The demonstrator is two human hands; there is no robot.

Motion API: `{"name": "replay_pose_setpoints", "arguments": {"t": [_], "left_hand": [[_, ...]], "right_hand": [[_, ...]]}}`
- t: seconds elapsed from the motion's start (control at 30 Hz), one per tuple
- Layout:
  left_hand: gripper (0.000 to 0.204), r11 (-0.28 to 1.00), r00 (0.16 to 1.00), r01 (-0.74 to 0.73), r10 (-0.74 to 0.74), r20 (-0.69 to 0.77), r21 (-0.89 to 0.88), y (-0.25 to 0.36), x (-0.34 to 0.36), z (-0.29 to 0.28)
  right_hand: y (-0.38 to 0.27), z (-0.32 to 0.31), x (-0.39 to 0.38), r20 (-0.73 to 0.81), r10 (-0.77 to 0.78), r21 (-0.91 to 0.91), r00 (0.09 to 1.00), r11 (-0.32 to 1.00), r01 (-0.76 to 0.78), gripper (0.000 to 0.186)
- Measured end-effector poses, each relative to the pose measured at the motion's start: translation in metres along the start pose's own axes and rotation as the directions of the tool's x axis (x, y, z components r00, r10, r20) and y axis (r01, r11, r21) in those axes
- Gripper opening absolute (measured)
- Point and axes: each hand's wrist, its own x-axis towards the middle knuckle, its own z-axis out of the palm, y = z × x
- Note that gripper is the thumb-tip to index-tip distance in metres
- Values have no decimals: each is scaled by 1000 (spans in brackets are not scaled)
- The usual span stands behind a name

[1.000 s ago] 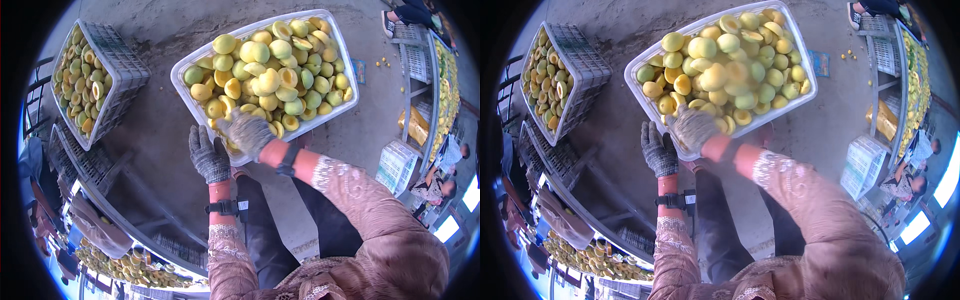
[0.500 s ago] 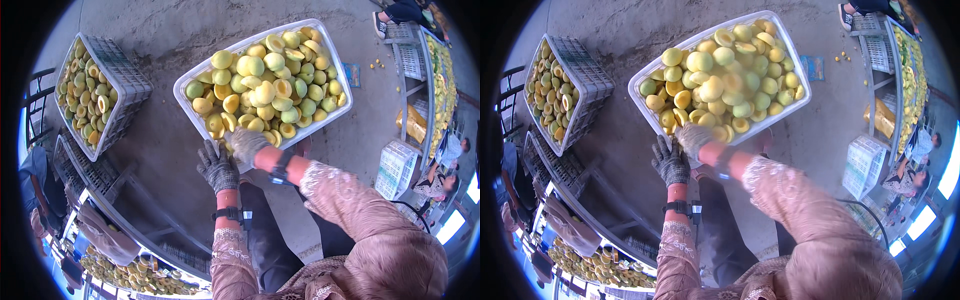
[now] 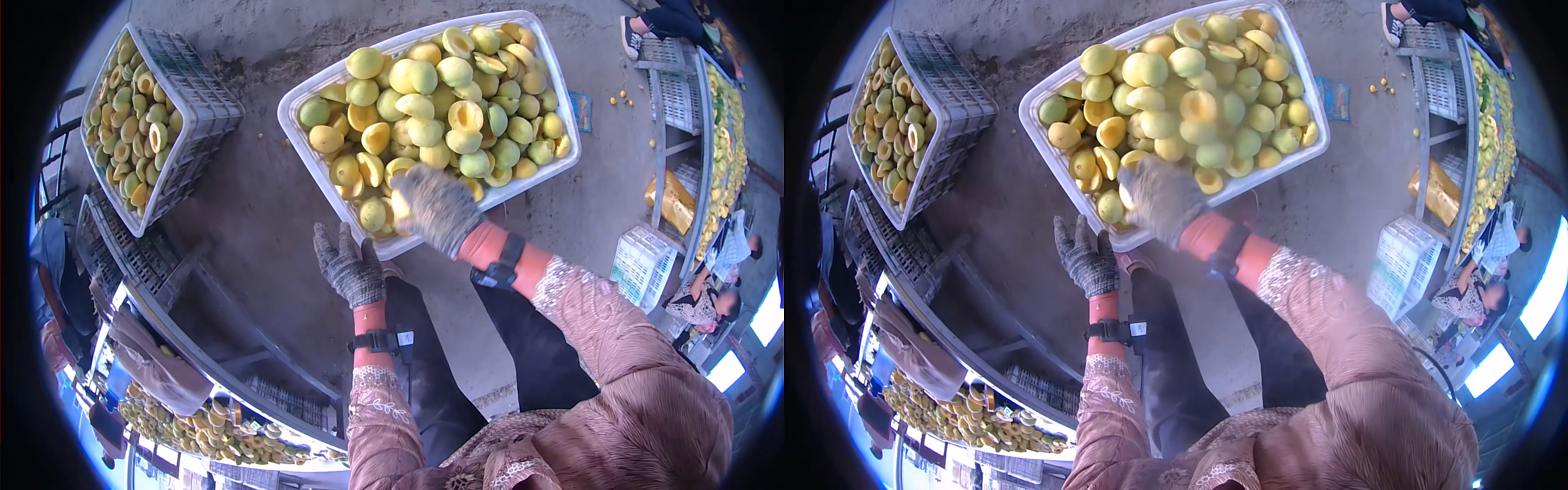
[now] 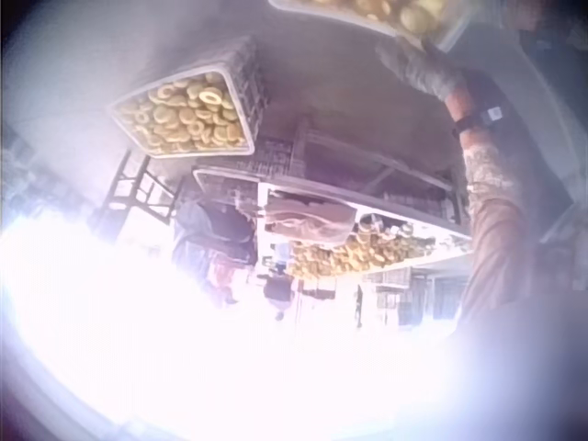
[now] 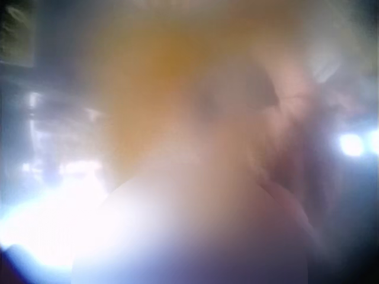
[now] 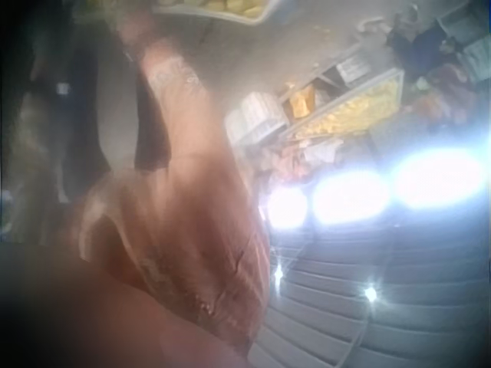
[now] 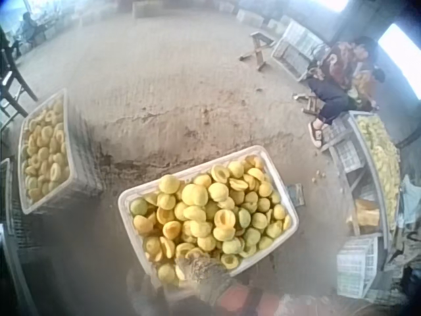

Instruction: The person moves a crate of yellow fruit, then sits at a metal table and uses a small knife to peel the skin off each fruit one by one. The peeled skins are dropped into a crate below the table while the peeled fruit is placed on the table surface.

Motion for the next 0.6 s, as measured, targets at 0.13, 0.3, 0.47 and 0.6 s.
{"name": "replay_pose_setpoints", "arguments": {"t": [0.13, 0.3, 0.47, 0.6], "left_hand": [[46, 996, 999, -7, 11, 35, -92, -7, -2, 0], [48, 995, 981, -75, 86, 176, -70, -14, 7, 7], [48, 998, 971, -27, 11, 238, 64, 0, 12, 19], [52, 990, 950, 19, -62, 307, 142, 6, 24, 6]], "right_hand": [[-18, 58, -15, 56, -43, -27, 998, 999, 44, 39], [-5, 93, -14, 314, 88, 51, 945, 993, -109, 21], [-4, 95, -2, 305, 177, 100, 936, 971, -217, 16], [-13, 54, 21, 279, 189, 98, 941, 970, -224, 25]]}}
